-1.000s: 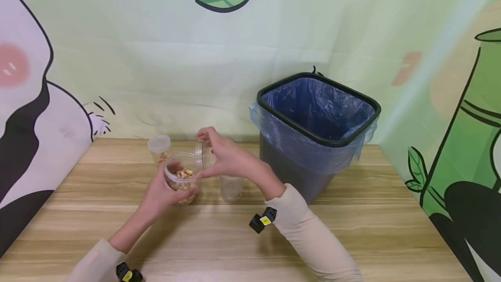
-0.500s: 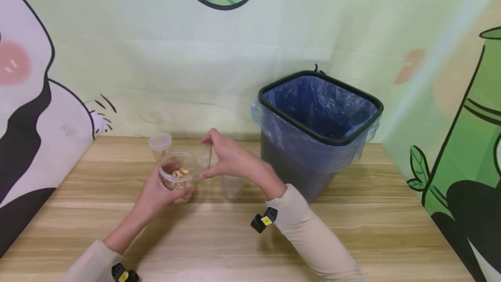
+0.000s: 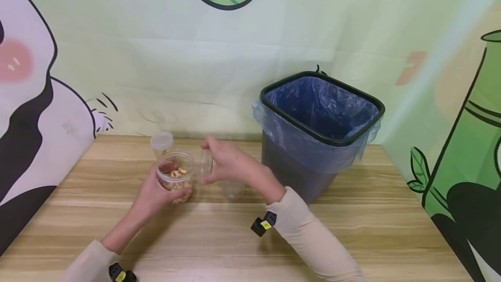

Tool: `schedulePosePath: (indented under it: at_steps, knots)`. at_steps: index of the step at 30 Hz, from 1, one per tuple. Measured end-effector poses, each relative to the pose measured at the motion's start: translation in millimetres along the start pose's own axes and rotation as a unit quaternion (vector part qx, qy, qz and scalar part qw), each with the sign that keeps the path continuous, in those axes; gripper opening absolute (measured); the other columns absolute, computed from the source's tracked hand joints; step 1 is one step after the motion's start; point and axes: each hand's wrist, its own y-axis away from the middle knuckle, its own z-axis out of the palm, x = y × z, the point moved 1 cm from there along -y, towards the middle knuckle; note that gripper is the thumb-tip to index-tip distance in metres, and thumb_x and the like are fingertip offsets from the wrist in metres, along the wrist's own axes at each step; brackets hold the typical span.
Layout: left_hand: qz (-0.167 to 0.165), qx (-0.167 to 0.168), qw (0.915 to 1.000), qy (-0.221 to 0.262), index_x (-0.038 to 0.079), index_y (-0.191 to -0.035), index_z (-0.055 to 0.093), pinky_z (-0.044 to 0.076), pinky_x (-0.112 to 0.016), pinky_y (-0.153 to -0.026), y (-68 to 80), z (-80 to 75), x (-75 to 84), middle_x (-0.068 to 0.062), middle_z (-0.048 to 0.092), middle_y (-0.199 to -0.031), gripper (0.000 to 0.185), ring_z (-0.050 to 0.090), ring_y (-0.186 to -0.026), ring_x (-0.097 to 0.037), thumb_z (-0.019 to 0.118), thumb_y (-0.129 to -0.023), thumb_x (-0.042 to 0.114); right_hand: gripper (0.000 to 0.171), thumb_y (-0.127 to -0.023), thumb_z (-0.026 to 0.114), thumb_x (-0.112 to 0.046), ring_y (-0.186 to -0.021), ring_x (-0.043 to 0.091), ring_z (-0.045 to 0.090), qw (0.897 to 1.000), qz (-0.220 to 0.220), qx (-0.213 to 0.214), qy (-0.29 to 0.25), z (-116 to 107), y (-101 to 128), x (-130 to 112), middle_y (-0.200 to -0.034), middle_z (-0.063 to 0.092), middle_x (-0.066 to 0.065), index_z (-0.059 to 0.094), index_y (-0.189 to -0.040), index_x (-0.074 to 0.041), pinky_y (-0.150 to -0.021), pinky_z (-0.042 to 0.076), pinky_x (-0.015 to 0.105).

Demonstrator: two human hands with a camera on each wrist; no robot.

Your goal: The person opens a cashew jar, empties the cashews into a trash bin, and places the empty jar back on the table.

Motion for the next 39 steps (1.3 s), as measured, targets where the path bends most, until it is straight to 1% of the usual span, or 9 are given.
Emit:
schedulePosePath:
  at_steps: [4,9,14,19,22,27,32,37,39]
  knots:
    - [-0.011,-0.001,0.9999,0.004,-0.004,-0.143,0.039,0.042,-0.035,-0.102,0.7,-3.6,-3.2,-0.024,0.054,-0.139,0.093,0.053,-0.125,-0.036,0.094,-0.073,0.020,0.081,-0.076,0.091,-0.033,-0.122,0.022,0.060,1.000,-0.013,-0.010,0.017,4.1,-1.4,-3.3,-0.141,0.058,0.010,0.042,-0.134,-0.006,-0.103,0.047,0.027]
    - [-0.013,0.002,0.9998,0.017,-0.002,-0.143,0.042,0.042,-0.019,-0.095,3.6,-11.0,-4.7,-0.023,0.057,-0.136,0.092,0.055,-0.123,-0.033,0.095,-0.071,0.019,0.076,-0.078,0.091,-0.031,-0.101,0.017,0.064,0.998,-0.030,-0.019,0.047,13.3,-2.8,-10.0,-0.123,0.065,0.009,0.043,-0.132,-0.008,-0.090,0.052,0.028]
    - [-0.026,0.009,0.9995,0.012,-0.003,-0.143,0.041,0.042,-0.025,-0.097,6.7,-20.2,-7.8,-0.024,0.055,-0.137,0.092,0.054,-0.123,-0.034,0.095,-0.071,0.019,0.072,-0.077,0.091,-0.032,-0.103,0.016,0.063,0.995,-0.060,-0.021,0.081,24.9,-4.8,-17.8,-0.126,0.065,0.008,0.045,-0.128,-0.008,-0.091,0.052,0.026]
    - [-0.045,0.014,0.9989,0.002,-0.007,-0.146,0.036,0.040,-0.035,-0.102,10.4,-26.7,-14.0,-0.028,0.051,-0.140,0.097,0.051,-0.126,-0.038,0.094,-0.073,0.019,0.076,-0.080,0.088,-0.035,-0.117,0.016,0.061,0.994,-0.072,-0.024,0.084,40.1,-6.0,-24.5,-0.135,0.060,0.008,0.048,-0.138,-0.006,-0.099,0.049,0.023]
    - [-0.047,0.019,0.9987,-0.007,-0.009,-0.144,0.036,0.040,-0.037,-0.102,11.9,-29.3,-16.0,-0.030,0.051,-0.139,0.095,0.051,-0.125,-0.039,0.093,-0.074,0.021,0.086,-0.082,0.085,-0.038,-0.132,0.020,0.054,0.995,-0.057,-0.019,0.077,50.7,-5.5,-27.2,-0.146,0.054,0.010,0.042,-0.148,-0.004,-0.109,0.042,0.025]
    - [-0.049,0.024,0.9984,-0.015,-0.011,-0.143,0.035,0.041,-0.033,-0.099,12.3,-32.0,-17.3,-0.032,0.051,-0.137,0.095,0.052,-0.123,-0.040,0.093,-0.074,0.019,0.098,-0.082,0.084,-0.040,-0.137,0.022,0.051,0.998,-0.019,0.020,0.061,70.8,-6.7,-26.4,-0.155,0.046,0.013,0.032,-0.156,-0.003,-0.113,0.038,0.028]
    - [-0.054,0.025,0.9980,-0.021,-0.011,-0.143,0.035,0.042,-0.033,-0.099,12.2,-31.6,-16.8,-0.031,0.052,-0.137,0.096,0.053,-0.123,-0.040,0.093,-0.074,0.021,0.095,-0.084,0.083,-0.039,-0.133,0.024,0.055,0.997,0.020,0.063,0.041,88.0,-7.5,-22.8,-0.153,0.048,0.013,0.032,-0.156,-0.005,-0.108,0.045,0.030]
    - [-0.062,0.022,0.9977,-0.018,-0.011,-0.144,0.032,0.041,-0.043,-0.103,11.4,-31.0,-16.5,-0.031,0.050,-0.139,0.098,0.051,-0.125,-0.040,0.093,-0.074,0.022,0.095,-0.088,0.078,-0.042,-0.141,0.028,0.046,0.995,0.073,0.056,0.047,98.1,-6.5,-19.8,-0.159,0.039,0.019,0.029,-0.156,0.003,-0.113,0.040,0.031]
    - [-0.064,0.022,0.9976,-0.015,-0.011,-0.145,0.032,0.040,-0.046,-0.105,11.2,-31.1,-16.5,-0.031,0.049,-0.140,0.099,0.051,-0.125,-0.041,0.093,-0.074,0.022,0.088,-0.089,0.077,-0.045,-0.138,0.029,0.049,0.993,0.085,0.051,0.062,100.0,-6.7,-19.3,-0.154,0.044,0.021,0.039,-0.150,0.006,-0.112,0.041,0.031]
